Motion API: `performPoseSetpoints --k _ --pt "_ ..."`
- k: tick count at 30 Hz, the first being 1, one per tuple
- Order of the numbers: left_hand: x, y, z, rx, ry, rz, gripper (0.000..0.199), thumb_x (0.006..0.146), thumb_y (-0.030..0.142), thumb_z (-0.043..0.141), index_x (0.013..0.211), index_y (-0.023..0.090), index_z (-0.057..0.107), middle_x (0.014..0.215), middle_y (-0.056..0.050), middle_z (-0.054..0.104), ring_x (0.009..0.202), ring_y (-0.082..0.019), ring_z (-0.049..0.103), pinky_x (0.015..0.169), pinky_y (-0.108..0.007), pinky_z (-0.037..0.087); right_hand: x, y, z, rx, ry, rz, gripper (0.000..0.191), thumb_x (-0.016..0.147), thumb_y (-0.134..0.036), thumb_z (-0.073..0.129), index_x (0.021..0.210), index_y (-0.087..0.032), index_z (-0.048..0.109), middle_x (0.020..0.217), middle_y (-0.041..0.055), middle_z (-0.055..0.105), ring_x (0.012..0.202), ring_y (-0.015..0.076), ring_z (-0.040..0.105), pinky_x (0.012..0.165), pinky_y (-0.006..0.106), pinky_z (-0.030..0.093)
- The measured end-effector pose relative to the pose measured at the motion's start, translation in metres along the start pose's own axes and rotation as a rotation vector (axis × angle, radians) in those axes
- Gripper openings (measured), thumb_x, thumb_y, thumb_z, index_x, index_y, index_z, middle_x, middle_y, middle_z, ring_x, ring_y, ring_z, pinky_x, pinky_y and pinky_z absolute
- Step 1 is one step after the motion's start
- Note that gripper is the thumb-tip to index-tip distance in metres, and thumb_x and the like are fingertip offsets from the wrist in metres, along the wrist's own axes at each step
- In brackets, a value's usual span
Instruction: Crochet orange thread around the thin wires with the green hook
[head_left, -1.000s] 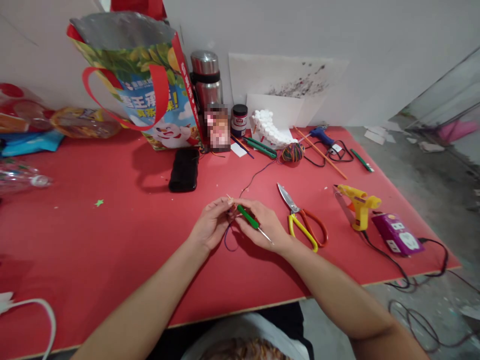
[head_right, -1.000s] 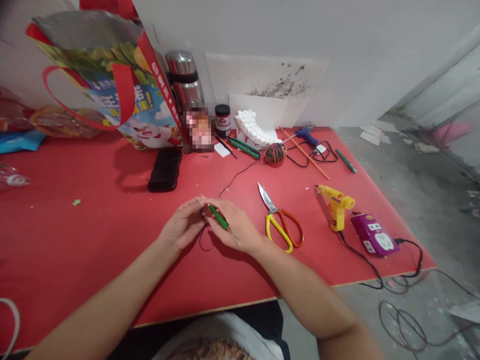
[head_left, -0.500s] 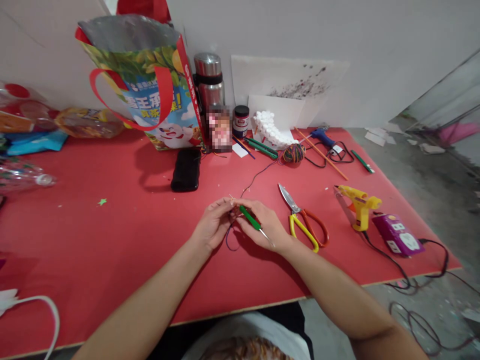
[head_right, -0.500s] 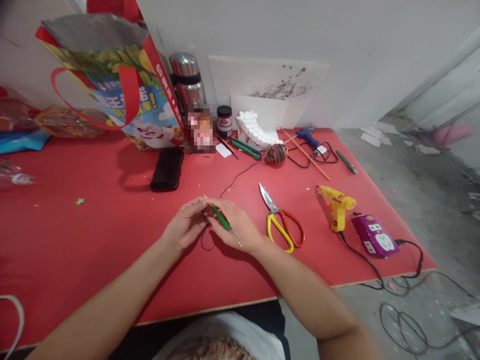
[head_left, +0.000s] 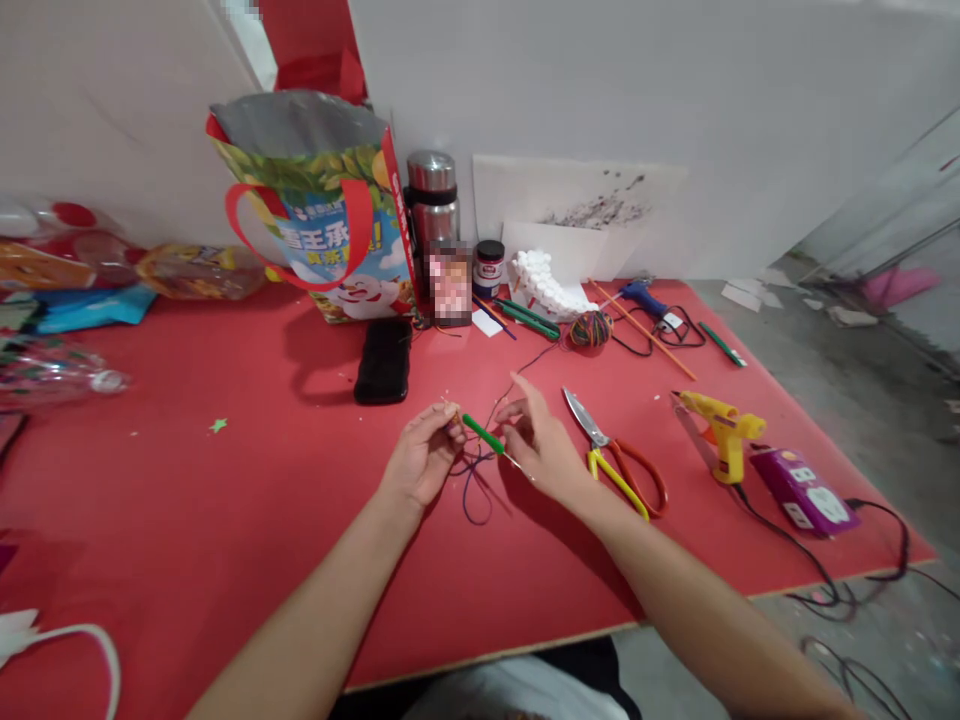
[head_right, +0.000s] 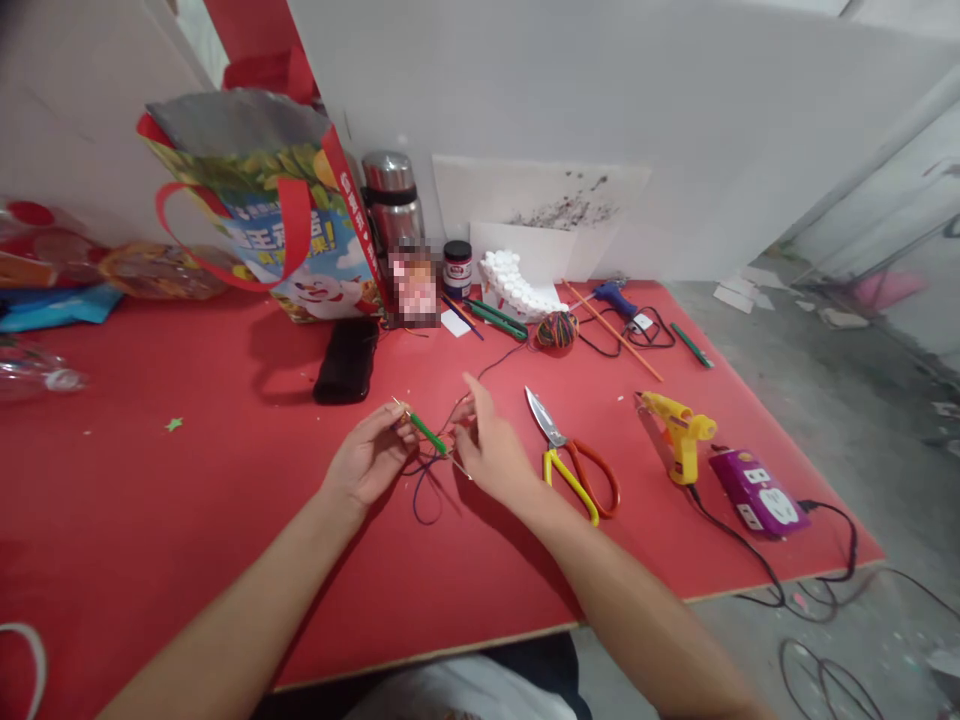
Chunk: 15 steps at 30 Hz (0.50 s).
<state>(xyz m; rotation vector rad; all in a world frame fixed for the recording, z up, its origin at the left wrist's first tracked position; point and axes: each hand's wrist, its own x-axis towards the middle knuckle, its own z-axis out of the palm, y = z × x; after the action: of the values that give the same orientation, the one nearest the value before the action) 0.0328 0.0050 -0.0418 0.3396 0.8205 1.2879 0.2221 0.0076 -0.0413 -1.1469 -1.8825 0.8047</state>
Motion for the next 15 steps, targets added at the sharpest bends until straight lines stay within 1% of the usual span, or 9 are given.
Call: performPoseSetpoints --k 1,2,4,5,7,8,9,12,15 --pt "0.002 0.001 -0.002 -0.019 0.009 0.006 0.018 0.066 0.019 0.086 0.074 0.014 0.069 0.066 0.003 0.059 0.057 -0.005 0.054 0.057 -0.016 0.047 0.011 -0.002 -0.001 -0.030 0.013 0.037 0.076 0.096 -0.017 0.050 0.164 -0.020 0.017 0.101 0.0089 0.074 0.077 0.0198 0.070 0.070 0.034 0.058" --pt "0.004 0.002 -0.003 -0.038 0.014 0.010 0.018 0.067 0.018 0.085 0.073 0.015 0.069 0.066 0.003 0.059 0.057 -0.005 0.053 0.057 -0.016 0.048 0.024 -0.004 -0.001 -0.069 -0.003 0.067 0.080 0.096 -0.017 0.049 0.166 -0.018 0.010 0.094 0.0075 0.074 0.072 0.0202 0.069 0.068 0.034 0.057" --pt "0.006 0.004 -0.004 -0.071 0.018 0.016 0.017 0.067 0.018 0.084 0.072 0.014 0.068 0.066 0.003 0.058 0.056 -0.004 0.052 0.057 -0.016 0.048 0.055 -0.007 0.005 -0.194 -0.065 0.101 0.083 0.095 -0.017 0.048 0.166 -0.013 0.006 0.082 0.0068 0.075 0.067 0.0228 0.068 0.069 0.036 0.056" --pt "0.006 0.005 -0.003 -0.086 0.019 0.020 0.017 0.068 0.017 0.084 0.072 0.014 0.068 0.067 0.003 0.058 0.056 -0.004 0.051 0.056 -0.015 0.047 0.071 -0.007 0.011 -0.280 -0.082 0.124 0.081 0.096 -0.018 0.047 0.166 -0.011 0.008 0.081 0.0092 0.076 0.068 0.0251 0.069 0.071 0.038 0.056" --pt "0.006 0.009 -0.003 -0.113 0.023 0.032 0.017 0.068 0.016 0.083 0.072 0.013 0.068 0.069 0.002 0.060 0.056 -0.003 0.049 0.054 -0.014 0.046 0.102 -0.005 0.028 -0.366 -0.129 0.178 0.075 0.098 -0.020 0.043 0.165 -0.005 0.013 0.092 0.0184 0.078 0.079 0.0305 0.073 0.078 0.043 0.057" --pt "0.005 0.012 -0.003 -0.125 0.027 0.040 0.017 0.068 0.015 0.084 0.072 0.013 0.067 0.071 0.002 0.061 0.056 -0.003 0.049 0.053 -0.014 0.045 0.116 -0.003 0.038 -0.341 -0.155 0.218 0.075 0.098 -0.020 0.043 0.164 -0.002 0.014 0.097 0.0219 0.078 0.085 0.0327 0.074 0.081 0.044 0.057" --pt "0.005 0.015 -0.003 -0.134 0.031 0.048 0.018 0.069 0.014 0.083 0.073 0.014 0.066 0.073 0.002 0.062 0.056 -0.002 0.049 0.053 -0.013 0.045 0.127 -0.001 0.048 -0.321 -0.166 0.240 0.075 0.097 -0.018 0.043 0.163 0.002 0.015 0.098 0.0236 0.078 0.087 0.0337 0.074 0.083 0.045 0.057" --pt "0.006 0.021 -0.005 -0.154 0.048 0.056 0.017 0.071 0.012 0.082 0.075 0.015 0.066 0.077 0.001 0.064 0.055 -0.002 0.049 0.052 -0.012 0.045 0.151 0.004 0.077 -0.266 -0.158 0.265 0.078 0.095 -0.021 0.046 0.161 0.007 0.012 0.102 0.0247 0.078 0.091 0.0334 0.074 0.084 0.044 0.058" --pt "0.008 0.021 -0.006 -0.171 0.075 0.042 0.013 0.073 0.010 0.079 0.075 0.014 0.067 0.078 0.000 0.066 0.054 -0.001 0.048 0.051 -0.012 0.045 0.163 0.002 0.093 -0.212 -0.129 0.297 0.082 0.092 -0.018 0.048 0.160 0.007 0.007 0.107 0.0242 0.077 0.093 0.0318 0.074 0.086 0.043 0.059"
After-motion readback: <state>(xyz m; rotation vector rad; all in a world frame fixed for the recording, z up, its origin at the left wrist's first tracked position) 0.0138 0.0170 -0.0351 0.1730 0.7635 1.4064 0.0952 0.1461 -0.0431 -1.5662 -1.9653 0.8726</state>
